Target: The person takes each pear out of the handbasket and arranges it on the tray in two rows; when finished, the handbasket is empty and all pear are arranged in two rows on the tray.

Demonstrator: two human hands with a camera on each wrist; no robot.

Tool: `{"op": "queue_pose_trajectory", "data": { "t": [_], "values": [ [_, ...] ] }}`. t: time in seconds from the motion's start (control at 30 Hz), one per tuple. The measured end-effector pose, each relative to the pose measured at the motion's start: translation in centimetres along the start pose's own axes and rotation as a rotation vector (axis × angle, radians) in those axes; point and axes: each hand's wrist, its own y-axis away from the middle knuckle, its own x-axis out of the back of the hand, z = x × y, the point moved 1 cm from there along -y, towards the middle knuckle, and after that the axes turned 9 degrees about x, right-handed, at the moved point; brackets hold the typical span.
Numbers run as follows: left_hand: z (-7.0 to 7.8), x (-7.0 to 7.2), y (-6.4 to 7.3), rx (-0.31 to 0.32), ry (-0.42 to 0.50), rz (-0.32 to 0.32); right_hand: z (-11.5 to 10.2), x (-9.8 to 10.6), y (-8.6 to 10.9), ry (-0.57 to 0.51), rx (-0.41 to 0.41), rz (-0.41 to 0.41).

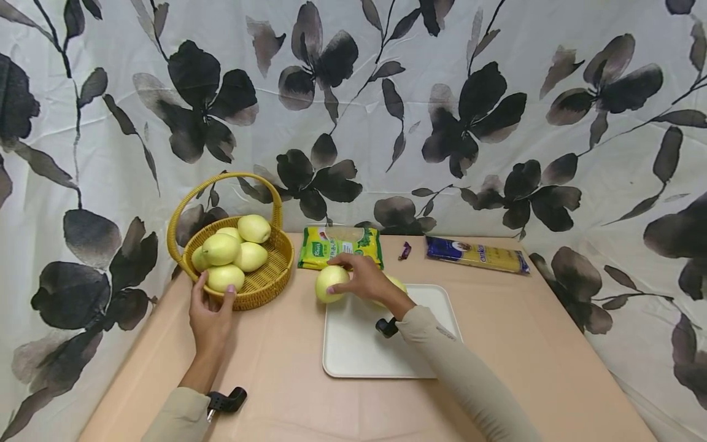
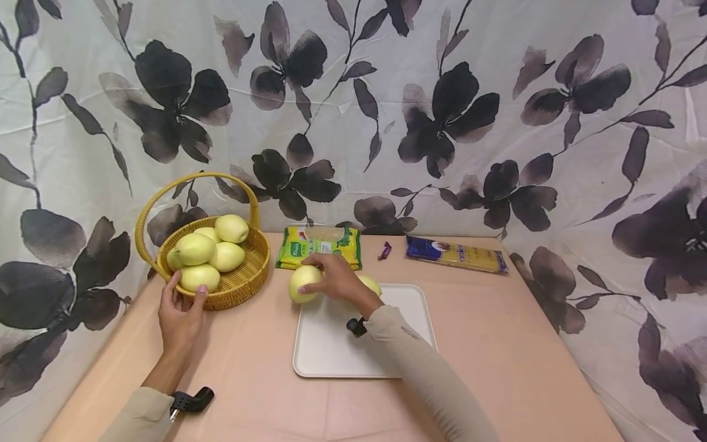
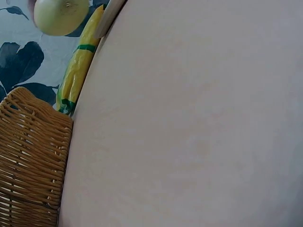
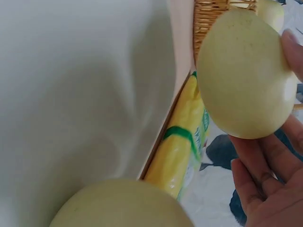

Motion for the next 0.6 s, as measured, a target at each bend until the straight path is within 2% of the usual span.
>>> {"op": "queue_pose_trajectory", "data": {
  "t": [0.17,0.3,0.37,0.6],
  "values": [
    [0.8,0.0,0.3,0.004,0.009,-0.009,0.7,0.2,0.4,0.025,-0.004,-0.051],
    [0.6,0.0,0.2,0.002,0.007,-0.003,1.0,0.1,0.5,0.08,-0.028,-0.09],
    [0.0,0.0,-0.1,-0.003,0.002,0.003,1.1,0.0,0.5,0.107,-0.038,-0.113],
    [-0.2,0.0,-0.2,0.002,0.01,0.006,1.4,0.3,0.3,0.119,-0.052,-0.178]
  ]
}}
